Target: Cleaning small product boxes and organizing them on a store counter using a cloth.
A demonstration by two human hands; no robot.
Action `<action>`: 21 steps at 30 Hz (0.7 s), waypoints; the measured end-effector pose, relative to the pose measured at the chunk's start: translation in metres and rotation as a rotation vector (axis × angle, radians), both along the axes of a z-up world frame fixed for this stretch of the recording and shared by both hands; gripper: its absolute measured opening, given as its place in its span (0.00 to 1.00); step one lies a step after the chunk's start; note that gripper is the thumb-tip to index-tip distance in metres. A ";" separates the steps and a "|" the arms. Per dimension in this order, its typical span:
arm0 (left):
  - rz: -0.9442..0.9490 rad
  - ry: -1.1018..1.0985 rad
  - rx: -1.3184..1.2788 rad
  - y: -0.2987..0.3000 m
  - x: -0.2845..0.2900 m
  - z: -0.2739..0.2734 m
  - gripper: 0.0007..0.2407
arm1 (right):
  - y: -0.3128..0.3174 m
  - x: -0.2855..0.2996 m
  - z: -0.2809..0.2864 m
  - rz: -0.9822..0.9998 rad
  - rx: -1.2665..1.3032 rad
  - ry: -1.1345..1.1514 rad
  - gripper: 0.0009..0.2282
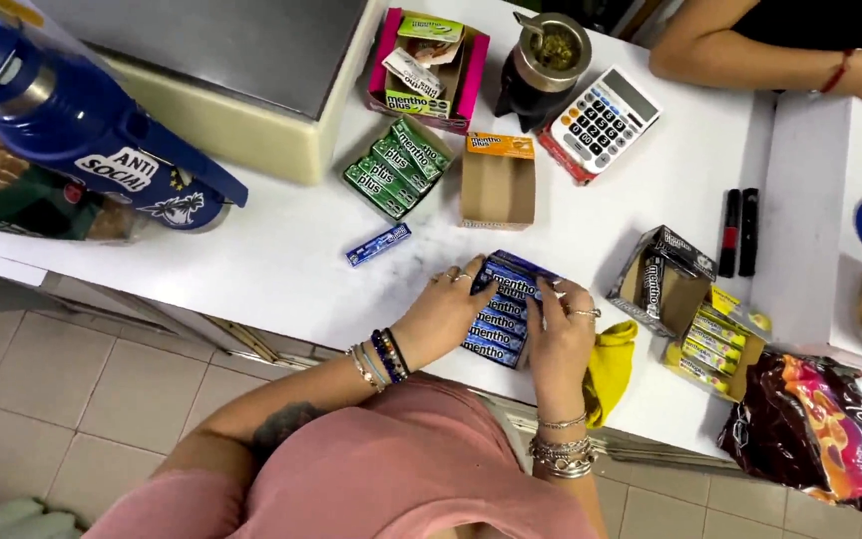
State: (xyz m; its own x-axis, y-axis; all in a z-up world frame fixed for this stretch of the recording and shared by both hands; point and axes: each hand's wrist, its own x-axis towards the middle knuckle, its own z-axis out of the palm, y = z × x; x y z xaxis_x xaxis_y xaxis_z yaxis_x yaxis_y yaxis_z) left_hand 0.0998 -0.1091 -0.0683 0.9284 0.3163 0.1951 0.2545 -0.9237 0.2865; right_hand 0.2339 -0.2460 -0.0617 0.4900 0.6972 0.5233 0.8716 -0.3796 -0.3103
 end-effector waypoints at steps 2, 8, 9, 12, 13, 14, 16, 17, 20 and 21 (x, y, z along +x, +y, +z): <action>-0.002 -0.002 -0.024 0.000 0.000 0.002 0.18 | -0.001 0.004 -0.007 0.002 -0.059 -0.080 0.13; -0.013 -0.046 -0.111 0.003 -0.001 -0.002 0.18 | 0.004 0.005 0.003 0.126 -0.238 -0.257 0.13; -0.027 -0.053 -0.128 0.003 -0.001 -0.006 0.18 | 0.005 0.004 0.006 0.210 -0.258 -0.251 0.16; -0.024 -0.030 -0.132 0.003 0.002 -0.014 0.17 | 0.007 0.002 0.016 0.281 -0.377 -0.305 0.19; -0.016 -0.031 -0.133 0.003 0.001 -0.010 0.17 | 0.009 0.000 0.022 0.290 -0.376 -0.306 0.19; -0.014 -0.024 -0.131 0.002 0.001 -0.005 0.17 | 0.011 -0.003 0.028 0.254 -0.409 -0.374 0.17; -0.002 -0.018 -0.129 0.002 0.001 -0.001 0.17 | 0.015 -0.004 0.025 0.227 -0.439 -0.445 0.16; -0.013 0.012 -0.146 0.002 0.002 -0.002 0.17 | 0.016 -0.001 0.016 0.198 -0.424 -0.474 0.15; -0.012 0.051 -0.150 -0.002 0.001 -0.004 0.17 | 0.020 0.009 -0.011 0.162 -0.353 -0.516 0.10; -0.005 0.060 -0.133 -0.002 0.002 -0.005 0.18 | 0.022 0.013 -0.021 0.150 -0.298 -0.528 0.07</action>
